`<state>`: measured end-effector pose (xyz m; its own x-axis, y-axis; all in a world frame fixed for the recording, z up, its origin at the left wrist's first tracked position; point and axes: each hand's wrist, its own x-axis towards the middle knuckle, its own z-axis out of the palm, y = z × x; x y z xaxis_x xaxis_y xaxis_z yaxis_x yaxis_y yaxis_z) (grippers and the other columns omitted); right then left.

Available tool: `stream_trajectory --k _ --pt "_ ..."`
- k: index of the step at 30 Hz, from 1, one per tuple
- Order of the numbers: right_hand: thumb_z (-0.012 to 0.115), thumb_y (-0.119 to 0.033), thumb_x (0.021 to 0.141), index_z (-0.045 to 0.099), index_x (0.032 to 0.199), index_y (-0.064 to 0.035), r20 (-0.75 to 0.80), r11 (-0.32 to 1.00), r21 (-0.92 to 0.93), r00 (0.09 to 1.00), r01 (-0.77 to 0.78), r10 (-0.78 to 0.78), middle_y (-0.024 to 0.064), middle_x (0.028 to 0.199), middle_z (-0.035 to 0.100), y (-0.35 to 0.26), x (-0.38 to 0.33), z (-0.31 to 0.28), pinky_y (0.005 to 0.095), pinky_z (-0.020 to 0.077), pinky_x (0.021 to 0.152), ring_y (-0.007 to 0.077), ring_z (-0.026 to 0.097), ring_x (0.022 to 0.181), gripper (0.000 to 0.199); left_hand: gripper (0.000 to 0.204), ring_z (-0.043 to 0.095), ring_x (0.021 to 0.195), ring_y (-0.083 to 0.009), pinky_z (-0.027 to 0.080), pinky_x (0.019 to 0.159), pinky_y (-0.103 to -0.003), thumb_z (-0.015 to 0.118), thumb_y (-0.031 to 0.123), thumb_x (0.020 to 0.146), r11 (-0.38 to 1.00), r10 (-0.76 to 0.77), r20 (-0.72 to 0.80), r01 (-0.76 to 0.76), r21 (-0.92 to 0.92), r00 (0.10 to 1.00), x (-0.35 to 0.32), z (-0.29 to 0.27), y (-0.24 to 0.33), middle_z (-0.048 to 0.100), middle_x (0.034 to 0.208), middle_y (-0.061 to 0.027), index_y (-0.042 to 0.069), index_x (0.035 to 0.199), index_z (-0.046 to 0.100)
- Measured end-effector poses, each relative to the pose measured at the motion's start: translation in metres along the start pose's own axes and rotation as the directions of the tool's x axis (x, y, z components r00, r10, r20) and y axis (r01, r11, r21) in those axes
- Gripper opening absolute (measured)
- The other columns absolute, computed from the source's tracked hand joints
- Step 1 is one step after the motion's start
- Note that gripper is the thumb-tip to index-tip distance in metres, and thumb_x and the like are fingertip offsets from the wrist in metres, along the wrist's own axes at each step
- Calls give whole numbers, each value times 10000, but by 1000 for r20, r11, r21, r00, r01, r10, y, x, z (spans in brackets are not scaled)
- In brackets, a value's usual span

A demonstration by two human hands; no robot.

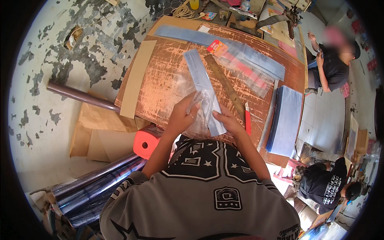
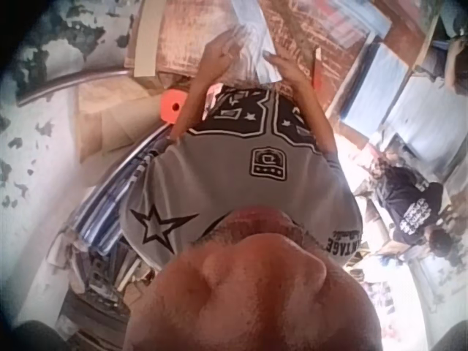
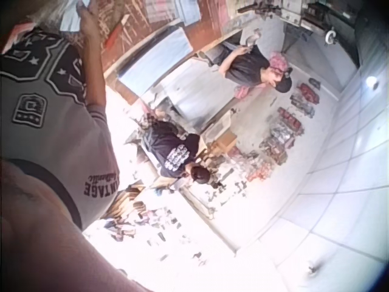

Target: The person organizes blue plastic sheets on a wooden table, places them into a clear plastic bag, and then arranges plastic materials within a printed bag.

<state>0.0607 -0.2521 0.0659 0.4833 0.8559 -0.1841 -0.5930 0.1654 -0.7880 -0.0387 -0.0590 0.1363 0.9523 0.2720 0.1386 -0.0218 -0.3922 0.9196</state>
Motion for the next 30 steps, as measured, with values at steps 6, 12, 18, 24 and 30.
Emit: stream_trajectory --k 6,12,18,24,30 --pt "596 -243 1030 355 1537 -14 25 995 -72 998 63 -61 79 1390 556 -1 -2 4 323 452 1049 150 545 1248 606 566 567 1278 -293 489 1020 -392 664 159 972 962 -52 -92 25 -271 994 0 29 -38 492 1478 -180 -25 1465 453" --pt "572 -311 1048 341 1542 -4 146 925 -376 989 60 -5 89 1411 523 7 -6 0 342 396 1094 165 482 1296 625 513 661 1059 -211 560 885 -344 696 156 964 509 -457 177 419 -752 872 4 30 -38 641 1211 -149 -32 1384 471" --pt "528 -423 1059 539 1298 -17 92 742 -667 996 59 3 107 1174 610 2 0 -6 350 466 951 171 561 1092 472 356 678 997 -212 570 879 -364 645 153 996 514 -487 42 325 -794 873 6 31 -33 665 1144 -97 12 1305 537" --pt "628 -355 1016 497 1343 -85 -309 893 -450 936 9 -166 116 1282 549 -10 -2 -36 384 475 973 202 533 1214 444 382 678 1010 -215 573 904 -366 650 143 988 526 -460 -45 232 -819 887 9 15 -23 665 1161 -86 36 1334 529" --pt "684 -441 951 214 1575 -107 -226 833 -463 869 302 -440 166 1560 344 -18 10 -29 444 374 1135 309 362 1442 850 420 676 1023 -212 569 908 -366 660 131 973 564 -417 61 310 -765 907 11 10 -6 665 1170 -96 28 1354 518"
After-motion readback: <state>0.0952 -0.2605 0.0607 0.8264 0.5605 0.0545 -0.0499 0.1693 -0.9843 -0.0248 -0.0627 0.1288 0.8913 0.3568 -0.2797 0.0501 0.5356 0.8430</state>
